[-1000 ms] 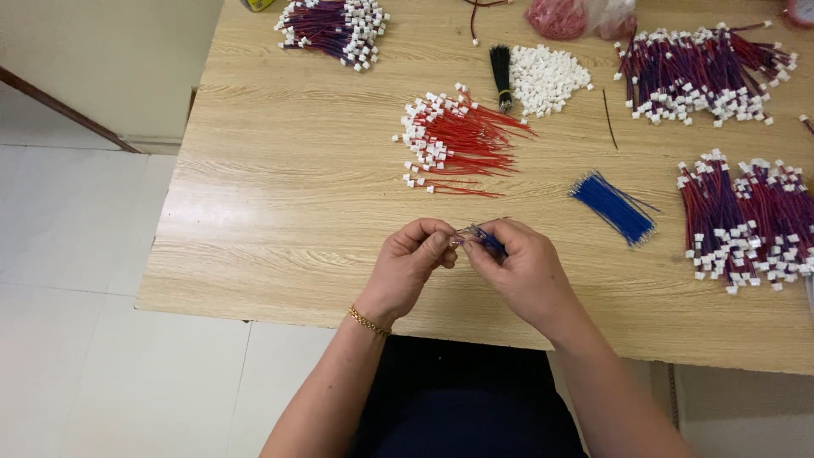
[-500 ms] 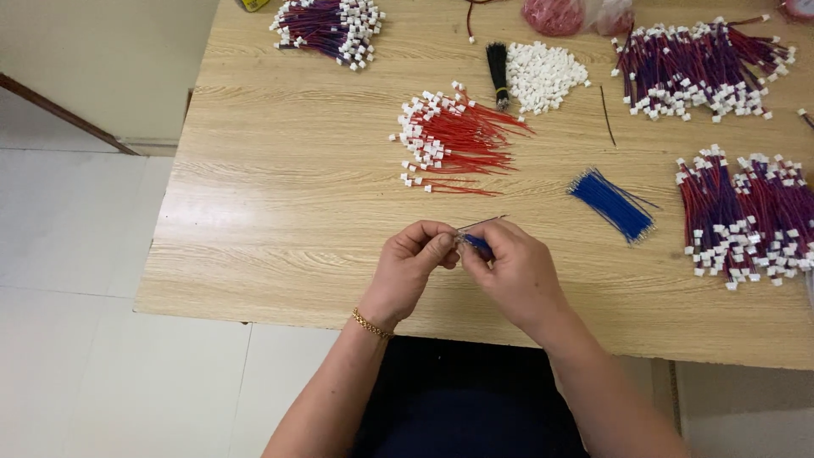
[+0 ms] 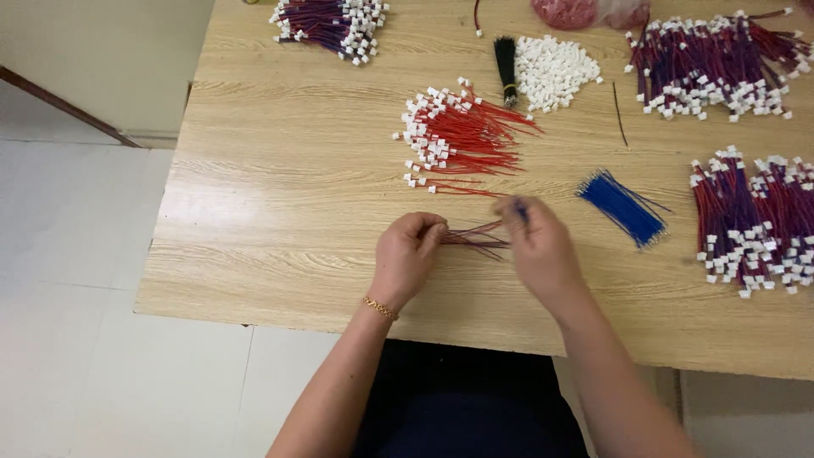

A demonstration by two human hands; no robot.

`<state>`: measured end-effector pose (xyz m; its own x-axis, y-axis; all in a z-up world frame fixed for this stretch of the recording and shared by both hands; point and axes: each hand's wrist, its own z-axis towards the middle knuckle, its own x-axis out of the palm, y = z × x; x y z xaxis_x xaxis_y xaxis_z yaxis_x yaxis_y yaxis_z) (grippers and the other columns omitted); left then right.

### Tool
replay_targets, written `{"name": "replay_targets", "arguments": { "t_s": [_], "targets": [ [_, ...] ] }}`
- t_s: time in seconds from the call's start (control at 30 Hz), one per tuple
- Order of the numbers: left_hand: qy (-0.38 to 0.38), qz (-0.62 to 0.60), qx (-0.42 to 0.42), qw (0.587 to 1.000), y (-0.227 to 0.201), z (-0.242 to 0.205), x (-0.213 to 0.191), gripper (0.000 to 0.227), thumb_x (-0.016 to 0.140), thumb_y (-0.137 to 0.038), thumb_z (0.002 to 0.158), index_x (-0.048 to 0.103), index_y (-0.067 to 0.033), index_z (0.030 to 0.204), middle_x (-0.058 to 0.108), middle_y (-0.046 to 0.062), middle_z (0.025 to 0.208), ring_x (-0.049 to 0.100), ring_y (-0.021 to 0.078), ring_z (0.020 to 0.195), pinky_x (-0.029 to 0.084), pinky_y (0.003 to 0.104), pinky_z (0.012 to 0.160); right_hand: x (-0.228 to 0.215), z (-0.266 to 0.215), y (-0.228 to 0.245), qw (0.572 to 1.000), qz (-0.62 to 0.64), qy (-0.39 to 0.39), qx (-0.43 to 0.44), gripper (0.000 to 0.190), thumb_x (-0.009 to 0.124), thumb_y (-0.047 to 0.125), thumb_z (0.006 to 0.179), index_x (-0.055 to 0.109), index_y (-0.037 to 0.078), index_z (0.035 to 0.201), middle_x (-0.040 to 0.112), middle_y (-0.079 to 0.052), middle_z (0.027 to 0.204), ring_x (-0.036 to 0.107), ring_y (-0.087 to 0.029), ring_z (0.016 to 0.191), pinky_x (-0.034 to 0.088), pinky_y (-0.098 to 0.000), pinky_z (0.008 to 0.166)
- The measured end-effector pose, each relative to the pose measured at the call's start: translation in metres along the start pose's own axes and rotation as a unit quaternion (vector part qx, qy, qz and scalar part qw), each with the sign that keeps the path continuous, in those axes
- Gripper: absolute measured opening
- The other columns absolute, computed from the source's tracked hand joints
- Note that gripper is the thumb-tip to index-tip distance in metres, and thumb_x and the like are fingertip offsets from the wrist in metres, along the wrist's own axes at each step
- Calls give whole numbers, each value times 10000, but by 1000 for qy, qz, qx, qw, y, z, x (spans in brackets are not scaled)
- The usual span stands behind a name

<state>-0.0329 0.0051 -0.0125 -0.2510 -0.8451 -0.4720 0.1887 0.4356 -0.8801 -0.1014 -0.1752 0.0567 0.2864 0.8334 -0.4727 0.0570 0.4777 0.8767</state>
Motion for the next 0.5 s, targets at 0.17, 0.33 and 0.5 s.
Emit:
{"name": "replay_targets", "arguments": {
  "t_s": [0.17,0.33,0.5],
  "targets": [
    [-37,137,60,988,15,23,1,135,688,-263,876,729,-149,937,662,90,872,666,313,834,542,395,724,-6,10,-37,998,58,-32,8,231,444,241,1067,605,79,1035,514,-54,672,508,-166,631,467,-310,648],
    [-70,213,71,972,36,60,17,166,719,-264,833,725,-171,970,643,77,892,657,310,847,551,423,713,8,10,-37,995,98,-10,28,236,391,295,1068,541,122,1009,452,2,571,440,-111,500,409,-249,503],
    [-87,276,193,938,49,70,23,88,763,-221,771,722,-190,843,634,48,798,657,248,794,517,342,740,10,13,-44,986,141,58,62,187,546,202,1000,602,72,876,489,-10,578,430,-96,492,373,-231,460]
  ]
}}
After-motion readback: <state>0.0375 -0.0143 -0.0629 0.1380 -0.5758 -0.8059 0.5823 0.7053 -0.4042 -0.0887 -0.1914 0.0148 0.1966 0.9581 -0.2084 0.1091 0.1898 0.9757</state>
